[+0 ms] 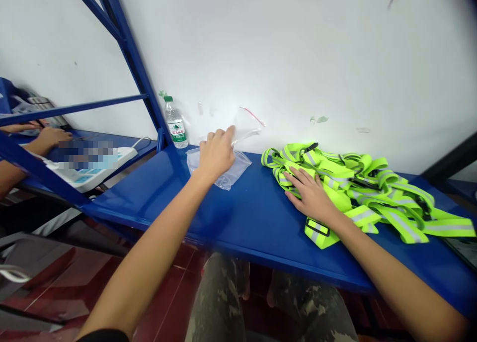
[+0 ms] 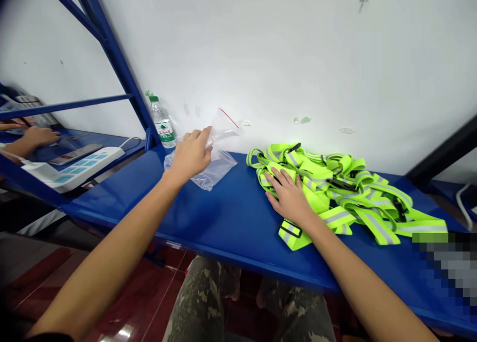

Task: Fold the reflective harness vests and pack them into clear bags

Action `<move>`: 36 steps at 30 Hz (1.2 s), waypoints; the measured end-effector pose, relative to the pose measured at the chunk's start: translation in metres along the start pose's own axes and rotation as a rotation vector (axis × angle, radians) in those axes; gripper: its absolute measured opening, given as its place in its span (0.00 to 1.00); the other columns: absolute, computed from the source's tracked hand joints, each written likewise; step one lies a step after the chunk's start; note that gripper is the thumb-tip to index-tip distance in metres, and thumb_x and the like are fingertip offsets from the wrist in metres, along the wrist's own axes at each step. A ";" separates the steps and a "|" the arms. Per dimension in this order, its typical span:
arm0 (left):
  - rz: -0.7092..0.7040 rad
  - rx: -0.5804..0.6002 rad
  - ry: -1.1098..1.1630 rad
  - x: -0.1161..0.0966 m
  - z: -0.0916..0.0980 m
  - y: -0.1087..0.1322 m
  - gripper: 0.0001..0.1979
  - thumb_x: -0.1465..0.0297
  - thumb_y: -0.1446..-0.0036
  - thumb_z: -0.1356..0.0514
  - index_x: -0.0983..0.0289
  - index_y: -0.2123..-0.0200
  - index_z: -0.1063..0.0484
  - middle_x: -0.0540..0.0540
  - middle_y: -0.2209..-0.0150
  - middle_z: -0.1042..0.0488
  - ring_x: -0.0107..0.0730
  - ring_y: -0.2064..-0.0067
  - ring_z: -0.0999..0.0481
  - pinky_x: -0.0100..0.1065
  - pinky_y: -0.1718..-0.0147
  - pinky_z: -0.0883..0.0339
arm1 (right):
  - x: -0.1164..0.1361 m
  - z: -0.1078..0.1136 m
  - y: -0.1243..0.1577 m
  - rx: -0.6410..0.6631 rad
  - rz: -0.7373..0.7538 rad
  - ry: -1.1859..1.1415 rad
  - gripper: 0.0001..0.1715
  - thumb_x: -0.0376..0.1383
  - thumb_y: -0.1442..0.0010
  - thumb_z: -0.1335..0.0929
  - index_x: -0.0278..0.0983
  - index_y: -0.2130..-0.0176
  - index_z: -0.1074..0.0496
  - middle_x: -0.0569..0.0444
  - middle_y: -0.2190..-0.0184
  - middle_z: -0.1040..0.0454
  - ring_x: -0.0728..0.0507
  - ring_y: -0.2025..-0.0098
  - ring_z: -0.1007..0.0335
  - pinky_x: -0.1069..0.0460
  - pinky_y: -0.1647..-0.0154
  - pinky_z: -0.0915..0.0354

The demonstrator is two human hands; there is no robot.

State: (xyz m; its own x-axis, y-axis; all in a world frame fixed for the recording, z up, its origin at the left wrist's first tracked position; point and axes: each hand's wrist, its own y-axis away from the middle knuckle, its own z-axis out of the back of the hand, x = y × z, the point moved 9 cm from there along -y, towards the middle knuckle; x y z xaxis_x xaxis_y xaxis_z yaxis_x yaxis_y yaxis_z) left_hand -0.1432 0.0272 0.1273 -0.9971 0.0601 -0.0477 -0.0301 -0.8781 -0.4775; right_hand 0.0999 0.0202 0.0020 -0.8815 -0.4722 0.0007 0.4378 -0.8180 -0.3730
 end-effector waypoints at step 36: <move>-0.234 0.169 -0.175 -0.125 -0.064 0.051 0.40 0.72 0.43 0.43 0.68 0.29 0.54 0.72 0.33 0.44 0.63 0.32 0.48 0.69 0.37 0.62 | 0.005 0.047 0.069 -0.091 -0.087 0.050 0.34 0.56 0.33 0.42 0.42 0.37 0.33 0.47 0.31 0.44 0.25 0.29 0.54 0.24 0.35 0.54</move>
State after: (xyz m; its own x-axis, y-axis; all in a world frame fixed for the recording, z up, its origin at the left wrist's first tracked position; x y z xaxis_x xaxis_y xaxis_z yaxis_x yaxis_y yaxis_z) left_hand -0.0161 0.0050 0.0529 -0.9582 0.1998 0.2048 -0.2564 -0.9173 -0.3045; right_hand 0.1340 -0.0536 0.0199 -0.9240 -0.3822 -0.0084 0.3437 -0.8209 -0.4561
